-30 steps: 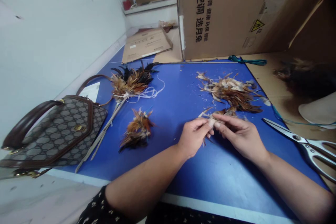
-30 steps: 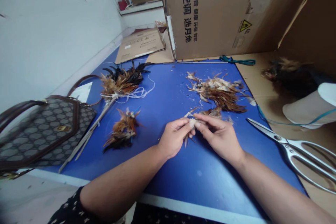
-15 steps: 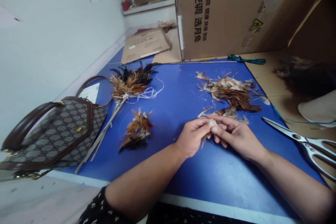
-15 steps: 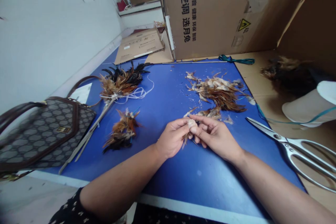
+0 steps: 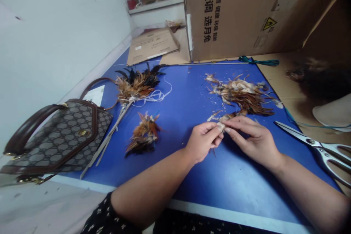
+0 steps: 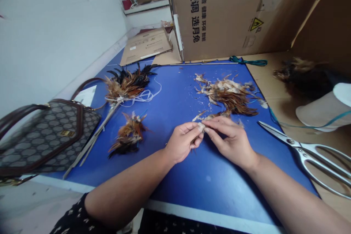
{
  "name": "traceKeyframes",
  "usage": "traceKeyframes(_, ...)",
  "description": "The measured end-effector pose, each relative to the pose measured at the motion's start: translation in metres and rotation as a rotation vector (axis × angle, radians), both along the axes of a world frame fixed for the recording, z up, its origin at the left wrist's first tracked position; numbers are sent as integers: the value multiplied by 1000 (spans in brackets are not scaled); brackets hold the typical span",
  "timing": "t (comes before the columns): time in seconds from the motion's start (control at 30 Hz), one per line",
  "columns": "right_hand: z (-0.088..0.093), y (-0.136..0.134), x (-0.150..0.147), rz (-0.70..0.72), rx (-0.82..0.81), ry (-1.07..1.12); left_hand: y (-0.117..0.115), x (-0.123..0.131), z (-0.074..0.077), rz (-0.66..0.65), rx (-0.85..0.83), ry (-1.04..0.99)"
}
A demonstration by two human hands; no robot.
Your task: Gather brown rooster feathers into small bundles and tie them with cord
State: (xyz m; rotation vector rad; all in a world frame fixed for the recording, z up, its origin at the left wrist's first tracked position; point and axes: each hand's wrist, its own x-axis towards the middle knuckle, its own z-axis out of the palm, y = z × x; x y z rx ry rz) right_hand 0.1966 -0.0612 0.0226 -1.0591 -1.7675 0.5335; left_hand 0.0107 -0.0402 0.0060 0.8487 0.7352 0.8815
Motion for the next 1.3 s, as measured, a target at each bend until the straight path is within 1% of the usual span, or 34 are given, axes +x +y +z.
traceKeyframes(0.2,-6,2,0,42,57,-31,1,-2,-2,-10,10,-8)
traceKeyframes(0.4,-4,3,5,39,40,-21,1,-2,0,-34,44,42)
traceKeyframes(0.47,0,3,10,69,-5,-33,1,-3,2,-72,62,79)
traceKeyframes(0.57,8,4,18,183,-82,-48,0,-6,5,-162,87,137)
traceKeyframes(0.63,13,3,23,231,-112,-56,0,-7,6,-232,102,173)
traceKeyframes(0.73,17,2,25,246,-133,-81,-2,-9,7,-328,125,207)
traceKeyframes(0.8,16,1,24,243,-131,-87,-3,-9,6,-354,133,223)
traceKeyframes(0.87,15,-1,20,204,-105,-69,-3,-9,5,-329,118,212)
traceKeyframes(0.93,12,-2,15,162,-65,-54,-2,-9,4,-269,88,169)
traceKeyframes(1.0,10,-4,11,163,-28,-58,-1,-8,2,-221,60,122)
traceKeyframes(1.1,10,-6,8,182,-24,-80,-1,-8,0,-204,38,92)
traceKeyframes(1.23,20,-6,8,210,-90,-86,-2,-8,-1,-188,62,117)
traceKeyframes(1.3,28,0,11,237,-115,-104,-2,-8,0,-209,100,157)
